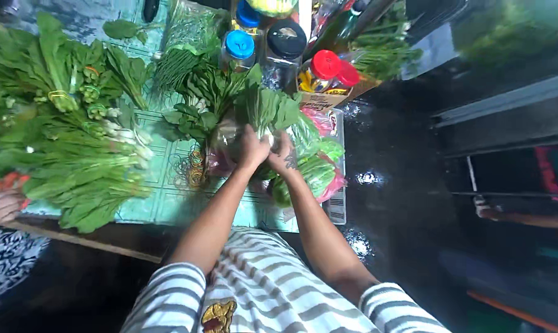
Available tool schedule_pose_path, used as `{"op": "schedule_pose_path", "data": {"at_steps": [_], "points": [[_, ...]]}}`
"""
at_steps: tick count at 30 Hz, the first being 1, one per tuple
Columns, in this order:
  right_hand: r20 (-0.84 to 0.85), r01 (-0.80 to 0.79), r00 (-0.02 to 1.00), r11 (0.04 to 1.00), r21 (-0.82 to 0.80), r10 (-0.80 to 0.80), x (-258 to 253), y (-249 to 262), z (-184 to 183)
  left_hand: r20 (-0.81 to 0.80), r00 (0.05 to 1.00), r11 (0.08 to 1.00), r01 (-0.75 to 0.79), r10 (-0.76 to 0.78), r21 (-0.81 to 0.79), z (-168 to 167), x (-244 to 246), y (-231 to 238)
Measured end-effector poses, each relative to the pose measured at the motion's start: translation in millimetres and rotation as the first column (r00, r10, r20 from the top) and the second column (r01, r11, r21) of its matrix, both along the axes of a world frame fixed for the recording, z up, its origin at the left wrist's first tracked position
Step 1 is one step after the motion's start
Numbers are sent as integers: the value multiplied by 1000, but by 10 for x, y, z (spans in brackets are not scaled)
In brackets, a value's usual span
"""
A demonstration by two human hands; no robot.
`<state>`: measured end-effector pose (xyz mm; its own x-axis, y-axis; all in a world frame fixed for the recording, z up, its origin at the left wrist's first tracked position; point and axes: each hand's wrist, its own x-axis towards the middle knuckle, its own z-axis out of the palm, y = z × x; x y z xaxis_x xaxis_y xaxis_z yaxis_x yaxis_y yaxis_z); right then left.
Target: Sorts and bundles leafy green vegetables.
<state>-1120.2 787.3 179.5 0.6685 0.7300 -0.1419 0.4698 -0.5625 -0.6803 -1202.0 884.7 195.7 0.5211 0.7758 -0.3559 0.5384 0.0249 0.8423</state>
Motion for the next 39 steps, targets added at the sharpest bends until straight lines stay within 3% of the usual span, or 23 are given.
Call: {"op": "schedule_pose_path", "data": {"at_steps": [2, 6, 9, 11, 13, 15, 16, 18, 20, 22, 23, 26, 28, 30, 33, 35, 39], "points": [[-66, -21, 998, 999, 50, 24, 84, -46, -75, -9, 1000, 1000, -3, 3, -5, 36, 36, -36], [-84, 145, 988, 962, 232, -129, 84, -47, -159, 134, 990, 997, -53, 45, 61, 80, 106, -33], [-206, 249, 960, 918, 310, -191, -143, -103, -121, 208, 972, 992, -119, 106, 51, -9, 83, -29], [-309, 337, 926, 839, 427, -215, -230, -77, -26, 333, 931, 986, -165, 146, 31, 11, 22, -39], [-396, 418, 896, 679, 603, -200, -277, -5, 121, 493, 861, 989, -145, 122, 8, 78, -21, -43], [-366, 413, 909, 557, 721, -199, -292, 10, 173, 642, 765, 998, -57, 58, -23, 106, -9, -38], [-316, 384, 923, 545, 745, -220, -285, 22, 145, 659, 751, 999, -34, 49, -36, 107, 19, -15], [-139, 321, 939, 656, 684, -315, -236, 64, -79, 470, 881, 998, -68, 62, -5, 113, 63, 55], [49, 280, 940, 848, 449, -337, -197, 77, -302, 63, 998, 994, -9, 3, 109, 156, 78, 130], [129, 215, 958, 941, 262, -255, -153, 98, -329, -237, 964, 970, 163, -118, 181, 169, 94, 195], [151, 173, 967, 965, 195, -204, -122, 112, -274, -307, 939, 953, 222, -153, 205, 201, 91, 219], [206, 92, 974, 996, 6, -92, -120, 91, -6, -315, 917, 924, 320, -246, 212, 304, -13, 332], [270, 100, 957, 995, 25, -103, -153, 123, 195, -224, 929, 913, 342, -294, 222, 301, -155, 512], [323, 72, 940, 990, 119, -107, -217, 208, 350, -174, 966, 914, 239, -190, 327, 279, -364, 760], [337, -65, 941, 978, 197, -5, -384, 454, 425, -204, 974, 871, 20, 93, 491, 105, -519, 1396], [313, -175, 945, 955, 240, 94, -547, 666, 347, -365, 922, 916, 33, 127, 401, -178, -493, 1822], [210, -365, 928, 869, 333, 309, -826, 1027, 344, -623, 777, 968, 213, -86, 132, -490, -523, 2208]]}}
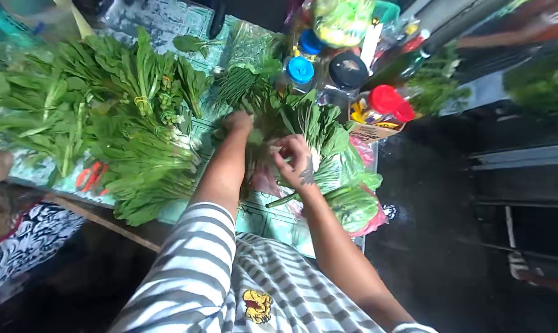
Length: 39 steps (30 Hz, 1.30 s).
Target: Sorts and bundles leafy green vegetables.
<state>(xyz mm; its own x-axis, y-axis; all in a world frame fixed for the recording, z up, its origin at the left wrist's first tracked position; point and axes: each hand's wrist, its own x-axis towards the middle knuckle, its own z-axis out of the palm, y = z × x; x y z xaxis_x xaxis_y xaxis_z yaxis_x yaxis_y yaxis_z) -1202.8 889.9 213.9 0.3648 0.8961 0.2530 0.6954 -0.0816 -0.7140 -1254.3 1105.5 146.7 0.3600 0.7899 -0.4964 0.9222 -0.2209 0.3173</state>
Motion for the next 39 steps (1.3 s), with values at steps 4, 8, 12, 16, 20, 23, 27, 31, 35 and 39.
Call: {"op": "schedule_pose_path", "data": {"at_steps": [4, 8, 12, 16, 20, 23, 27, 31, 35, 39], "points": [[-131, -58, 990, 998, 24, 61, 82, 33, -41, 36, 992, 988, 123, -120, -95, 10, -241, 163], [-112, 88, 989, 990, -113, -101, 200, 105, -51, 270, 958, 970, 149, -93, -193, -96, -704, 346], [400, -52, 907, 977, -206, 133, -48, 466, 97, 234, 907, 933, 361, -351, 2, 519, -1080, 11], [457, -56, 845, 897, -439, 276, -222, 707, 106, 197, 800, 763, 421, -568, 491, 948, -1118, -449], [1, 182, 981, 908, -378, -196, 255, 530, 153, 442, 733, 550, -112, -517, 828, 223, -877, -493], [-331, 420, 843, 903, -86, -424, 371, 291, 134, 416, 903, 922, -65, -108, 381, -297, -543, -339], [-621, 446, 688, 894, -46, -376, 378, -17, 143, 204, 936, 958, -284, 287, -44, -423, -213, -5], [-738, 602, 525, 798, -30, -424, 506, -335, 9, 324, 750, 740, -312, 577, -596, -358, -326, 210], [-763, 705, 456, 709, -4, -458, 589, -516, 10, 401, 567, 639, -315, 720, -702, 47, -692, -114], [-625, 703, 619, 691, 170, -476, 687, -481, -78, 734, 406, 838, -262, 545, -478, 353, -643, -1125]]}}
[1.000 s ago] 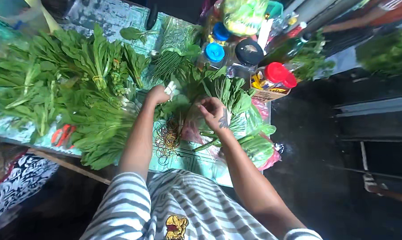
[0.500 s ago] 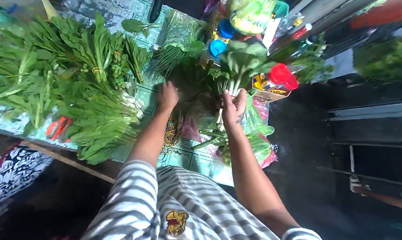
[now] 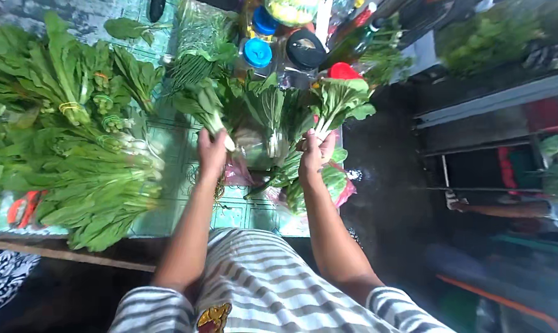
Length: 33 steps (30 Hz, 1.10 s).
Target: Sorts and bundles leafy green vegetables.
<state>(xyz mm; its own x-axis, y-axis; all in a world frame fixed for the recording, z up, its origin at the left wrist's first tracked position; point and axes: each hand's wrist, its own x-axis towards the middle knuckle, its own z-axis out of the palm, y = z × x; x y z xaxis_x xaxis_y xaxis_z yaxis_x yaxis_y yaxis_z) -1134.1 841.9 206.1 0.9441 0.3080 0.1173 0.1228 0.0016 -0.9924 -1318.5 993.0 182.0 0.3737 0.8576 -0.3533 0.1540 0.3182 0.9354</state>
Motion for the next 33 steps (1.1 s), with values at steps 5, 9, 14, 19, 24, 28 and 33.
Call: {"op": "schedule_pose_path", "data": {"at_steps": [5, 9, 14, 19, 24, 28, 33], "points": [[65, -148, 975, 846, -512, 210, 212, -10, -121, -31, 948, 907, 311, -316, 282, 170, 649, -682], [-213, -301, 950, 859, -414, 230, 137, -149, -63, -392, 807, 784, 560, -441, 269, 387, 1111, -707], [158, -114, 935, 690, -715, 318, 152, -148, -109, -515, 720, 599, 685, -466, 414, 338, 1006, -612], [349, 93, 863, 564, -821, 365, 13, -55, -273, -608, 766, 888, 409, -209, 210, -208, 212, -213], [470, 210, 816, 584, -784, 337, -154, 132, -144, -649, 614, 860, 494, -450, -128, -753, -122, -10], [597, 225, 706, 679, -699, 381, -345, 225, -15, -727, 527, 849, 509, -439, -144, -597, -22, -6], [687, 130, 612, 808, -575, 391, -520, 260, 59, -575, 688, 893, 398, -443, -211, -756, -143, 217]]}}
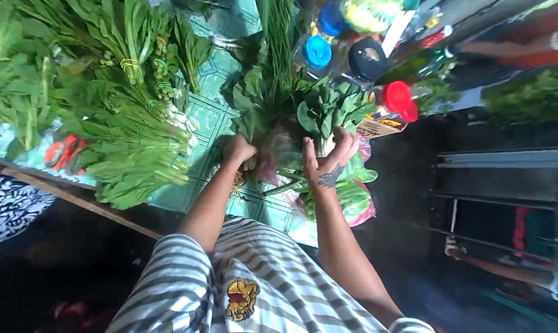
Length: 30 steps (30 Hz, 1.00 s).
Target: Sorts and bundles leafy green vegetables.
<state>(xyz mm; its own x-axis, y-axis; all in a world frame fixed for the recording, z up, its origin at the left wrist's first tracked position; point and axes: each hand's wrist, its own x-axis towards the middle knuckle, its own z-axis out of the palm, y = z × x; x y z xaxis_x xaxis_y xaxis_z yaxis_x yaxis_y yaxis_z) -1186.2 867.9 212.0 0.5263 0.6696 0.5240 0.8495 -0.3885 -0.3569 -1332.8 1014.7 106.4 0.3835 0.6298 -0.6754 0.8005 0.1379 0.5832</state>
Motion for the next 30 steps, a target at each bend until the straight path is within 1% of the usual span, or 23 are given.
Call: {"op": "schedule_pose_path", "data": {"at_steps": [2, 3, 5, 6, 7, 8, 9, 10, 11, 12, 13, 15, 16, 17, 18, 19, 20, 22, 23, 25, 27, 28, 30], "points": [[-21, -71, 997, 996, 47, 72, -118, -33, -13, 168, 978, 990, -112, 124, -79, -85, -163, 52], [-45, -108, 993, 993, 54, 110, -189, -50, -32, 261, 942, 971, -172, 211, -165, -49, -259, 65], [-168, -153, 974, 988, 7, 152, -350, -51, -85, 381, 837, 897, -257, 392, -359, 100, -432, 86], [-268, -181, 951, 982, -63, 158, -433, -12, -79, 431, 795, 881, -260, 427, -395, 204, -483, 91], [-402, -230, 904, 959, -166, 147, -499, 51, -44, 492, 762, 889, -239, 421, -390, 317, -501, 83], [-546, -303, 829, 918, -255, 122, -534, 122, -4, 560, 735, 910, -191, 382, -369, 442, -490, 67], [-673, -376, 734, 881, -287, 94, -539, 191, 12, 633, 705, 934, -125, 321, -335, 561, -461, 59], [-773, -424, 627, 875, -232, 99, -524, 243, 11, 697, 664, 949, -65, 272, -309, 662, -414, 57], [-844, -440, 520, 888, -133, 131, -485, 273, 25, 742, 619, 956, -47, 256, -290, 723, -347, 70], [-881, -421, 436, 907, -21, 182, -427, 291, 59, 752, 593, 952, -90, 288, -294, 749, -270, 122], [-894, -364, 395, 930, 58, 210, -365, 302, 118, 723, 601, 940, -203, 341, -275, 724, -175, 212], [-907, -236, 318, 950, 206, 276, -243, 295, 239, 565, 698, 887, -434, 440, -156, 465, 99, 497], [-911, -183, 283, 949, 255, 300, -198, 278, 286, 466, 740, 865, -486, 485, -126, 312, 269, 635], [-912, -152, 255, 945, 290, 321, -162, 270, 312, 379, 775, 858, -497, 507, -132, 211, 448, 759], [-906, -135, 245, 937, 322, 347, -133, 265, 307, 311, 822, 879, -451, 477, -155, 186, 596, 870], [-895, -121, 250, 929, 349, 369, -117, 239, 285, 264, 871, 910, -395, 415, -126, 167, 730, 932], [-885, -104, 261, 922, 372, 386, -104, 193, 262, 195, 916, 936, -349, 350, -43, 157, 838, 960], [-869, -35, 265, 905, 423, 417, -46, 93, 255, 59, 945, 942, -326, 323, 74, 176, 981, 1033], [-863, 5, 270, 896, 444, 427, 10, 17, 274, 46, 936, 931, -352, 349, 92, 178, 1014, 1058], [-838, 62, 293, 865, 498, 461, 183, -171, 312, 153, 904, 898, -420, 400, 132, 159, 1006, 1123], [-812, 104, 351, 843, 528, 466, 392, -368, 341, 338, 845, 829, -504, 414, 242, 92, 992, 1213], [-809, 127, 380, 840, 527, 449, 493, -486, 353, 463, 796, 793, -546, 391, 270, 72, 967, 1240], [-816, 172, 422, 848, 501, 396, 670, -694, 368, 714, 623, 730, -641, 318, 234, 101, 896, 1258]]}}
